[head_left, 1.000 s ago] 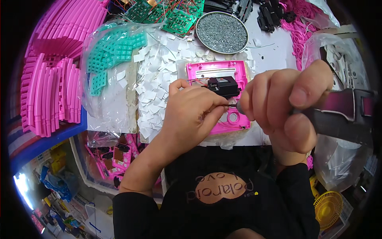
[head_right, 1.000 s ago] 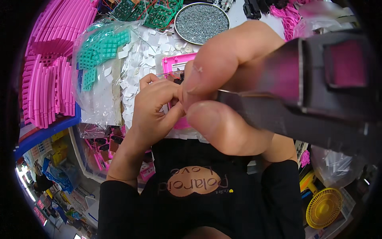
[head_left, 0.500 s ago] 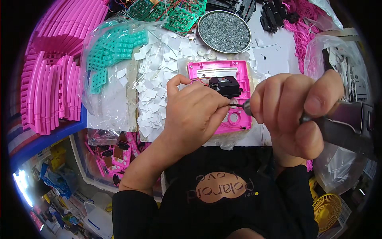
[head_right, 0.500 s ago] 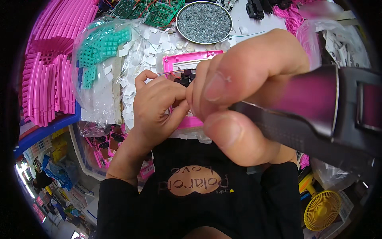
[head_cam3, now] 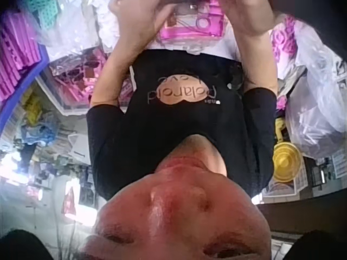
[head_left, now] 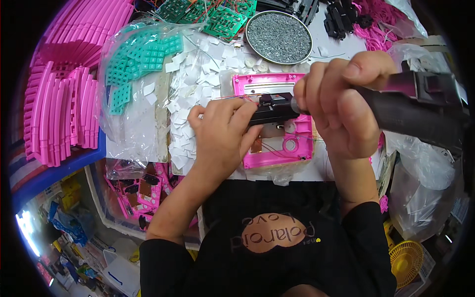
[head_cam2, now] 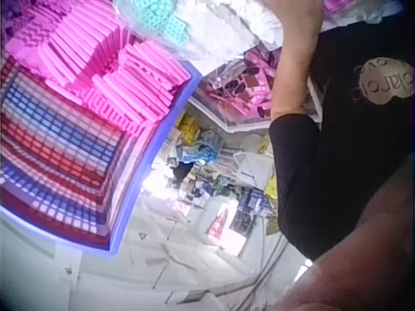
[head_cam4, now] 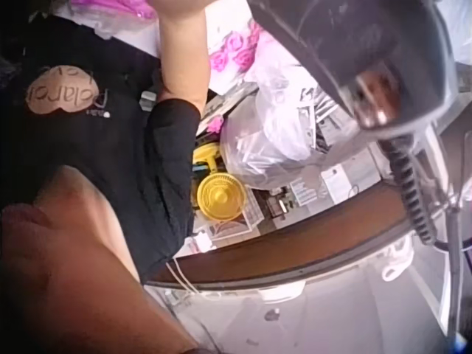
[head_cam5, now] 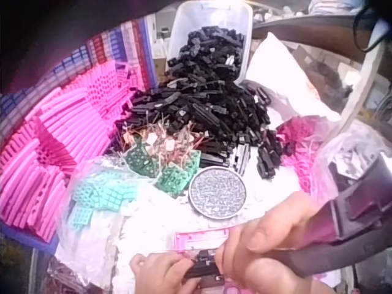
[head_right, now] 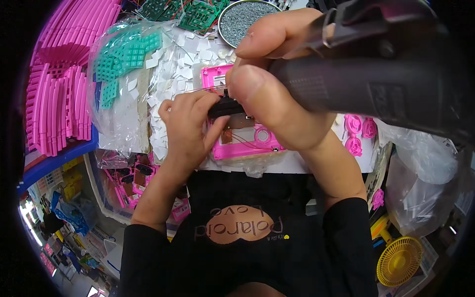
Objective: Assembling internal components of a pink toy camera and placing it into its packaging.
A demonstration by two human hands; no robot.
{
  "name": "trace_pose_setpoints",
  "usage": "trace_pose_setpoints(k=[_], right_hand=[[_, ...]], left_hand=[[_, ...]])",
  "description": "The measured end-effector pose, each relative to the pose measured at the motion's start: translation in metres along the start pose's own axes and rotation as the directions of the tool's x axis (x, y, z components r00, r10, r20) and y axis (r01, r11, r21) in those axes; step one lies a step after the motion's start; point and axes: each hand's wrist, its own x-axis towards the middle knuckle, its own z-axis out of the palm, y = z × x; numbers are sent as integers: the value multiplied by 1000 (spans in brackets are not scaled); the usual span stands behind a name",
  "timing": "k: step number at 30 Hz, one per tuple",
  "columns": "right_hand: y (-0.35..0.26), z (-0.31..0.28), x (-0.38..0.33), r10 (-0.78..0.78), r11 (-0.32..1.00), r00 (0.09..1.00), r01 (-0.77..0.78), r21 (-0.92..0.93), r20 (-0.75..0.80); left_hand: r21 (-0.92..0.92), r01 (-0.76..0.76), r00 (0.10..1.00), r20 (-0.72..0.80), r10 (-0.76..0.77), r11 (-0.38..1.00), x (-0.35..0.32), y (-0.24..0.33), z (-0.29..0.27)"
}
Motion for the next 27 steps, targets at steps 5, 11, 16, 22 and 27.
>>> trace_pose_setpoints(k=[5,11,16,22,27], right_hand=[[16,5,7,-66,990,998,65,-126,1],[33,15,10,-98,982,995,101,-162,27],[37,15,8,-113,962,990,129,-242,80],[39,18,10,-92,957,988,123,-262,127],[38,18,12,-37,974,989,67,-216,140]], left_hand=[[-116,-62,998,4,62,991,3,-14,6],[-184,-72,997,-45,65,980,5,-15,8],[-195,-50,999,-26,46,979,5,-15,9],[-177,-101,994,-69,90,979,1,-18,17],[-186,-127,989,-97,110,974,2,-20,18]])
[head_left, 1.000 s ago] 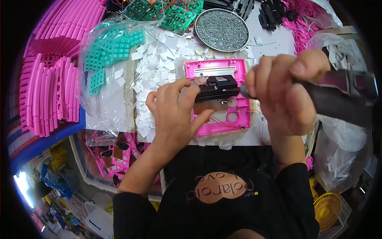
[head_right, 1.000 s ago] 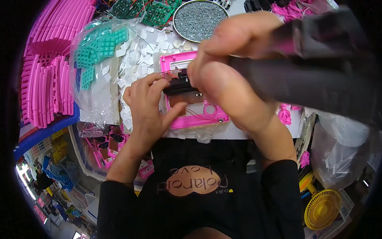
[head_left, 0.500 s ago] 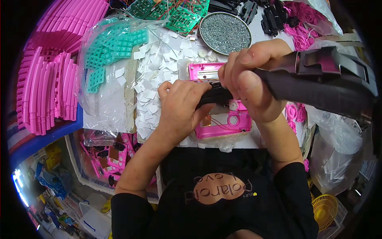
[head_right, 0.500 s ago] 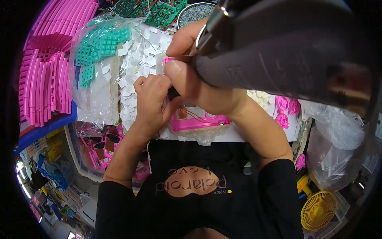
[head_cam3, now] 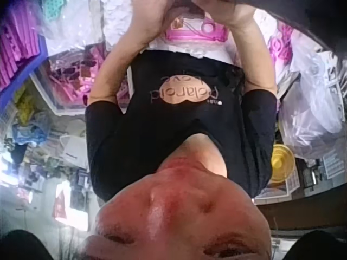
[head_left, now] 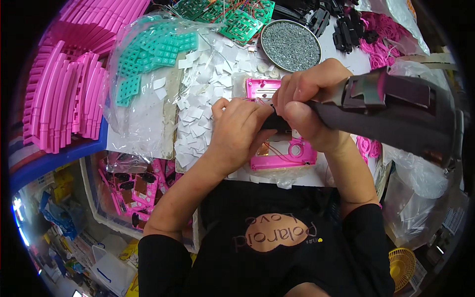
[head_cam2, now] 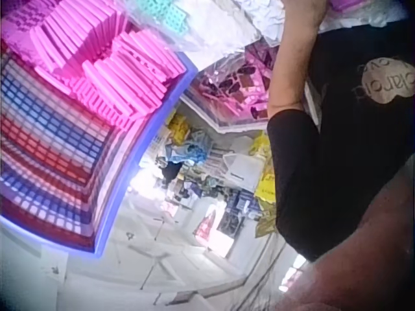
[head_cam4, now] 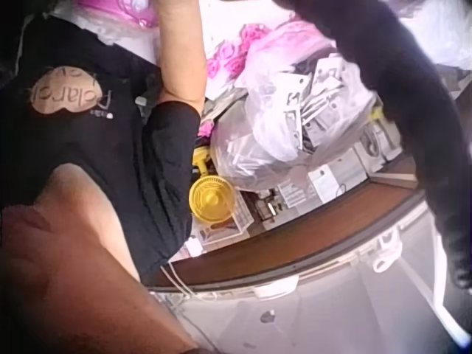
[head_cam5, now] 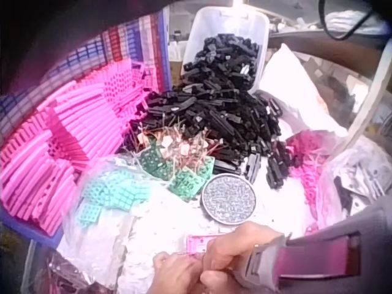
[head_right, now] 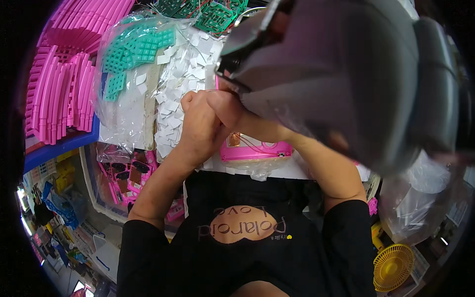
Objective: Assembling internal components of a pink toy camera and placing it into its packaging.
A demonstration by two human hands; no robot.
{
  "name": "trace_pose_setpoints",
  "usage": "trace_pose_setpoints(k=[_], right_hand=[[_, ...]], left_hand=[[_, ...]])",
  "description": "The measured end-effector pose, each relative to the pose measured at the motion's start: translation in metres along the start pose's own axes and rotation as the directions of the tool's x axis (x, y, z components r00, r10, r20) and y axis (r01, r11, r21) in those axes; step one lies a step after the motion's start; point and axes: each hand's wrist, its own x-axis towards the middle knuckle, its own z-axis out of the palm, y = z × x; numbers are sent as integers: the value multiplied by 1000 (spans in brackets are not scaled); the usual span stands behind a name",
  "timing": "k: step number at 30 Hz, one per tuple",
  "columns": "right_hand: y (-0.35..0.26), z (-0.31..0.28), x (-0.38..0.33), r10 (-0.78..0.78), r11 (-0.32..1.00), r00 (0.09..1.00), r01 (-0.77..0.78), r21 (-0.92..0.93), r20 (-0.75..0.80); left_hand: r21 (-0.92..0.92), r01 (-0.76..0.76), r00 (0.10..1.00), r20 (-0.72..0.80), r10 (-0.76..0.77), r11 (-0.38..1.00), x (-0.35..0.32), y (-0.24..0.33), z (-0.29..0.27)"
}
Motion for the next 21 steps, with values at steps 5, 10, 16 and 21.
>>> trace_pose_setpoints(k=[5,10,16,21], right_hand=[[-3,-19,-7,193,974,979,-200,105,73],[-2,-53,-39,424,688,874,-141,-712,236],[2,-58,-20,373,754,912,-190,-629,172],[20,-75,13,765,585,625,-574,-573,154]], left_hand=[[-7,33,999,-37,-33,999,12,3,-8],[-68,98,995,8,-98,993,8,-9,-4],[-398,245,927,-172,-334,884,-6,-2,19],[-144,225,963,-117,-243,964,-4,4,11]])
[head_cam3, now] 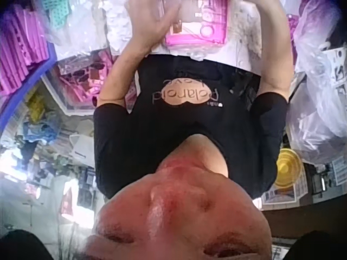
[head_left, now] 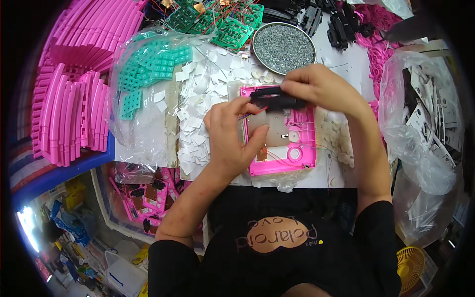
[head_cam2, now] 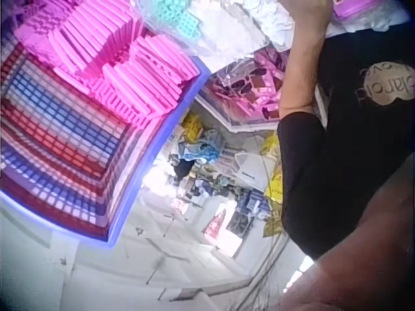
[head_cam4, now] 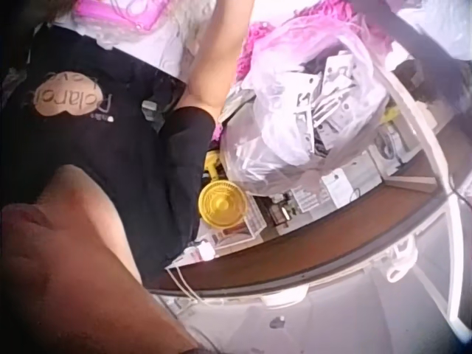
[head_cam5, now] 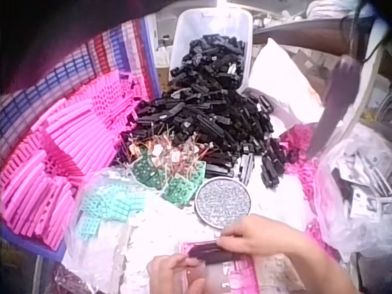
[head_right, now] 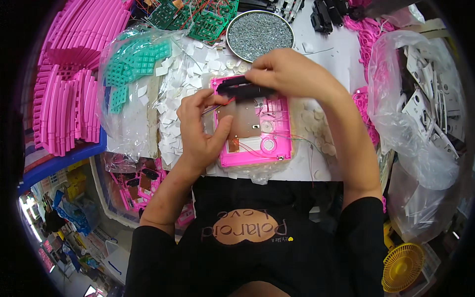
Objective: Assembling internal components of a pink toy camera and placing it into its packaging.
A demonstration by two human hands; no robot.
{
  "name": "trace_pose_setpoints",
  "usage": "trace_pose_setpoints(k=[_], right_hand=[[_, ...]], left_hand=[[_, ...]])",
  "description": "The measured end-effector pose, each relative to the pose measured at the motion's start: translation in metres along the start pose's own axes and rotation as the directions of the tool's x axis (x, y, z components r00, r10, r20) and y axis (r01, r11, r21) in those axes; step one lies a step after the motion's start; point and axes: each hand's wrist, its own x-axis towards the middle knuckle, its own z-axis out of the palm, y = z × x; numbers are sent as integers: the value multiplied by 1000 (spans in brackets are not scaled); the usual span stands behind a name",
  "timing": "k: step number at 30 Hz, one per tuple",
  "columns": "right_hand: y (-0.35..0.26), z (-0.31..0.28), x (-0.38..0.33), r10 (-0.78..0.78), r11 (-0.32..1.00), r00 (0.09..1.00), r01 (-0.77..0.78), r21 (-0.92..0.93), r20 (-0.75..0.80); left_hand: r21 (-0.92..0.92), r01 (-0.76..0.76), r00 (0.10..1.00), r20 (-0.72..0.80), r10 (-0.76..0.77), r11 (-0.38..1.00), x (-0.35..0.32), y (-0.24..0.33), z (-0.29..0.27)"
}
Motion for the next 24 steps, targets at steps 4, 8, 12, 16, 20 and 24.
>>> trace_pose_setpoints(k=[4,8,12,16,20,24], right_hand=[[-5,-1,2,-10,928,972,-78,-364,-234],[-6,9,-24,-377,835,881,188,-517,-287],[10,22,-33,-513,775,829,337,-534,-223],[13,50,-38,-509,770,780,225,-597,-363],[16,67,-38,-499,774,746,156,-613,-440],[18,53,-40,-537,769,747,244,-591,-391]], left_hand=[[260,-101,992,102,77,960,13,12,-3],[328,-101,990,125,63,939,13,15,-3],[357,-117,986,152,66,927,16,20,-4],[444,-149,982,171,80,884,24,30,-10],[532,-255,955,267,125,808,35,33,-16],[486,-294,938,310,152,823,36,29,-15]])
